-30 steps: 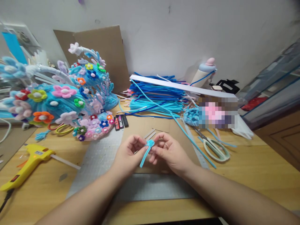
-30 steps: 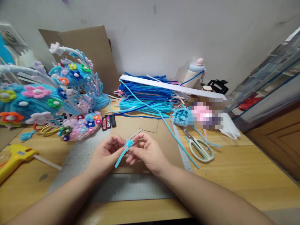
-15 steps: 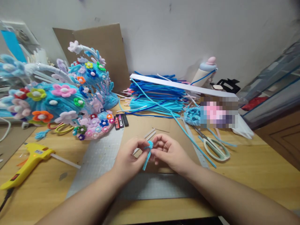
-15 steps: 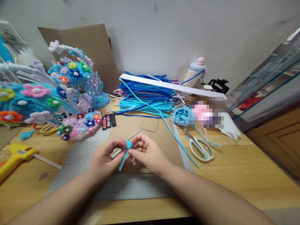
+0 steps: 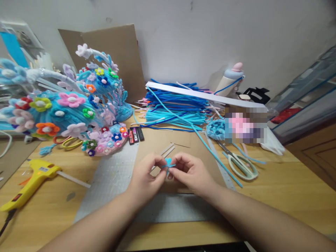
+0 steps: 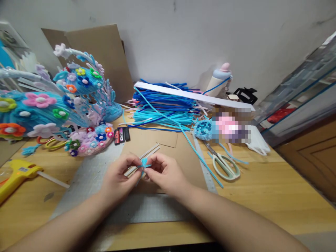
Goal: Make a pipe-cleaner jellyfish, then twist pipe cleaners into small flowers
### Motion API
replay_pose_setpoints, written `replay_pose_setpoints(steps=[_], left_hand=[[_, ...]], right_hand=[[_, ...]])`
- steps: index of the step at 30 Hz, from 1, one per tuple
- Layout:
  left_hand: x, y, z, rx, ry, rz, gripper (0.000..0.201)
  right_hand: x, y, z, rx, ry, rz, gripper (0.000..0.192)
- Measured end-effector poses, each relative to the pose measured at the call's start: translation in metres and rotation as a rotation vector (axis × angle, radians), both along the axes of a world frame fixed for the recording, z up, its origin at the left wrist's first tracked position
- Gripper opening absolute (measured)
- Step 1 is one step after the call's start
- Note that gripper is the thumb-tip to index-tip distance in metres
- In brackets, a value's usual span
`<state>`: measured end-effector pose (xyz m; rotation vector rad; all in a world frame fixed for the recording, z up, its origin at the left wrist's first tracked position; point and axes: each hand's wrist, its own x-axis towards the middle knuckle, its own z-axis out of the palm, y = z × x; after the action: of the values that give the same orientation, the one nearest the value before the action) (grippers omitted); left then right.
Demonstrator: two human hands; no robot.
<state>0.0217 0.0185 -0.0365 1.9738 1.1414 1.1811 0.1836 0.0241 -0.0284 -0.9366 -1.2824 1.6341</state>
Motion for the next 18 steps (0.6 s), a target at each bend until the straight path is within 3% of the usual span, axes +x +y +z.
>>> replay_pose_setpoints(steps=[7, 10, 12, 14, 16, 18], left_hand=[[-0.002, -0.003, 0.009, 0.089, 0.065, -0.031, 0.014], [-0.004, -0.002, 0.014, 0.031, 0.068, -0.084, 0.024], [-0.005, 0.002, 0.013, -0.113, 0.014, -0.100, 0.026], [-0.003, 0.006, 0.009, -0.364, -0.113, -0.134, 0.022], [-0.001, 0.010, 0.006, -0.613, -0.280, -0.166, 0.026], [0.001, 0.012, 0.005, -0.744, -0.426, -0.156, 0.031]], right_hand=[[0.001, 0.002, -0.003, -0.112, 0.121, 0.012, 0.022], [0.004, 0.005, -0.004, -0.147, 0.102, 0.057, 0.021], [0.006, 0.007, -0.002, -0.167, 0.090, 0.118, 0.024], [0.007, 0.007, 0.001, -0.164, 0.076, 0.155, 0.027], [0.007, 0.007, 0.004, -0.123, 0.034, 0.125, 0.026], [0.007, 0.007, 0.005, -0.056, -0.033, 0.079, 0.021]])
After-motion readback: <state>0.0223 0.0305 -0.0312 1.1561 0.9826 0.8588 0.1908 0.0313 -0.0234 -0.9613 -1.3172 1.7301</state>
